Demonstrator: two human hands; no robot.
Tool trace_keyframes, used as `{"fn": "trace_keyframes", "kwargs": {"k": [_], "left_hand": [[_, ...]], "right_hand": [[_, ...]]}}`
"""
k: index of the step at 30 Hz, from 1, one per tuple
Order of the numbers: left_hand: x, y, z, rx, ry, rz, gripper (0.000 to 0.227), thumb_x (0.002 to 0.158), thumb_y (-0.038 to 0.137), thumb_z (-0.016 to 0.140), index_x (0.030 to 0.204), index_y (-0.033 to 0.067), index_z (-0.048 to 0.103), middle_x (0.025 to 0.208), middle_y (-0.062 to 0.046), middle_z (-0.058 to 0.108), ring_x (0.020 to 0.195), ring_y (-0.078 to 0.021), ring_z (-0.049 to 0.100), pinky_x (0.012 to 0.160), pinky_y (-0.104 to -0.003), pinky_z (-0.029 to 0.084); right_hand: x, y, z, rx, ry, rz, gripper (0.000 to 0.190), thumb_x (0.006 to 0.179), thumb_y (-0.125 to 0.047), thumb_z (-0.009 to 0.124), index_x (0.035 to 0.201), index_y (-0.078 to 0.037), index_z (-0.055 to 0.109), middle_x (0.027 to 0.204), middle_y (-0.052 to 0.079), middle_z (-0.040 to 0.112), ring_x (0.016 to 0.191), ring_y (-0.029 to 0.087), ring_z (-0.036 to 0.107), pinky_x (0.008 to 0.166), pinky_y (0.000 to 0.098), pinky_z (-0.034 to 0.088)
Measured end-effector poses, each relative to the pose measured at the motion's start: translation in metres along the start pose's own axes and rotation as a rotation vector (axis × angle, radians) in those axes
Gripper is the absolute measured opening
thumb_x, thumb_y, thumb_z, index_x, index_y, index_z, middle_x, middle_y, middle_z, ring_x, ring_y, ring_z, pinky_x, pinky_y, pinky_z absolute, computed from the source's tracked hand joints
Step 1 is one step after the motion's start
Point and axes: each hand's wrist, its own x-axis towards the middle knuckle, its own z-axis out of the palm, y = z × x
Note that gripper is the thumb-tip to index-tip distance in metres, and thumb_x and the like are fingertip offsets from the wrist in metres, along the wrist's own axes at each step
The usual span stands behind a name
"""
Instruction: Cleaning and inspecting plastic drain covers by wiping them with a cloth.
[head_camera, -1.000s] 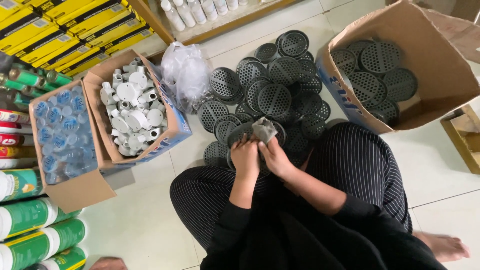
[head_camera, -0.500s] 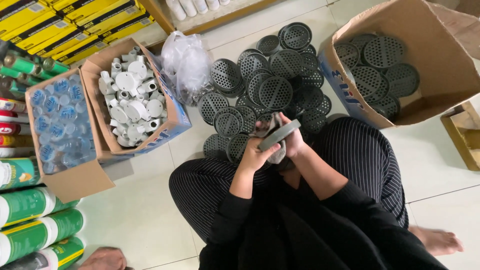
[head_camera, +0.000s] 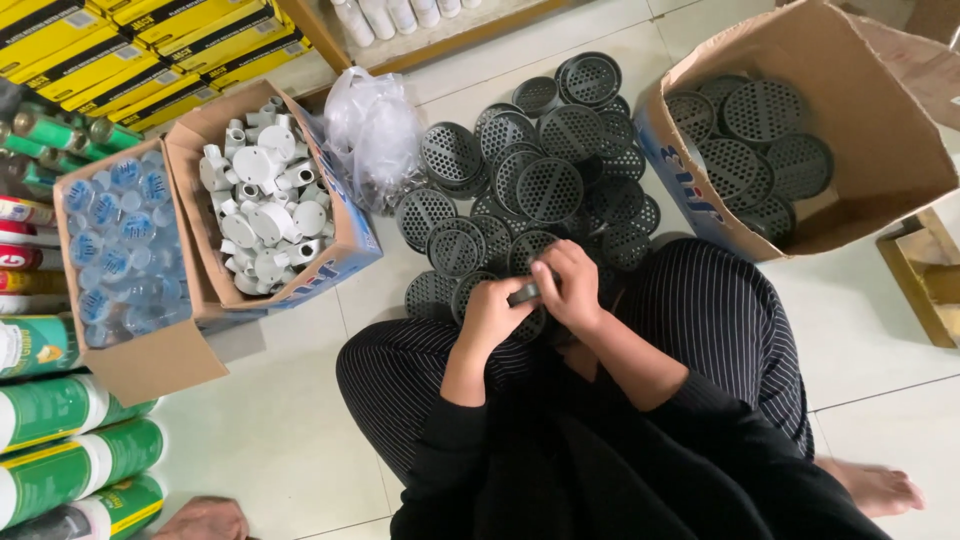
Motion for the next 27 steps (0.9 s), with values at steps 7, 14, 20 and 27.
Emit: {"fn": "trace_keyframes", "kwargs": {"k": [7,14,20,27], "left_hand": [[-0.004,-0.028,0.024,-0.088,0.268,-0.05,0.017,0.067,0.017,0.073,0.082,0.0093,0.068,0.064,-0.008,0.064,0.065,-0.0192,0.06,0.055,-0.029,0.047],[0.003,-0.082,0.059,-0.891,0.463,-0.013,0.023,0.067,0.011,0.075,0.082,0.008,0.058,0.078,-0.004,0.066,0.08,-0.0104,0.059,0.079,-0.03,0.043],[0.002,-0.055,0.039,-0.723,0.147,0.089,0.037,0.062,0.001,0.077,0.095,0.0009,0.06,0.089,-0.01,0.063,0.093,-0.0145,0.055,0.087,-0.035,0.04],[-0.01,-0.086,0.024,-0.335,0.201,-0.057,0.03,0.075,0.022,0.071,0.092,-0.0008,0.063,0.082,-0.015,0.065,0.085,-0.0277,0.061,0.073,-0.036,0.047]], "right_hand": [[-0.01,0.039,0.01,0.23,0.044,0.086,0.024,0.091,-0.019,0.04,0.076,-0.007,0.054,0.067,0.003,0.049,0.063,0.018,0.047,0.062,0.0306,0.04],[-0.025,0.019,0.046,1.167,0.37,1.172,0.056,0.077,-0.058,0.051,0.099,-0.008,0.062,0.105,0.012,0.06,0.096,0.024,0.054,0.092,0.0361,0.037],[-0.009,0.053,0.014,0.982,0.472,1.148,0.054,0.074,-0.065,0.047,0.07,-0.012,0.058,0.063,0.003,0.061,0.056,0.015,0.059,0.061,0.0269,0.047],[-0.011,0.034,0.014,0.103,0.091,-0.05,0.013,0.076,-0.01,0.062,0.069,-0.003,0.053,0.074,0.013,0.05,0.075,0.031,0.052,0.071,0.0383,0.04]]}}
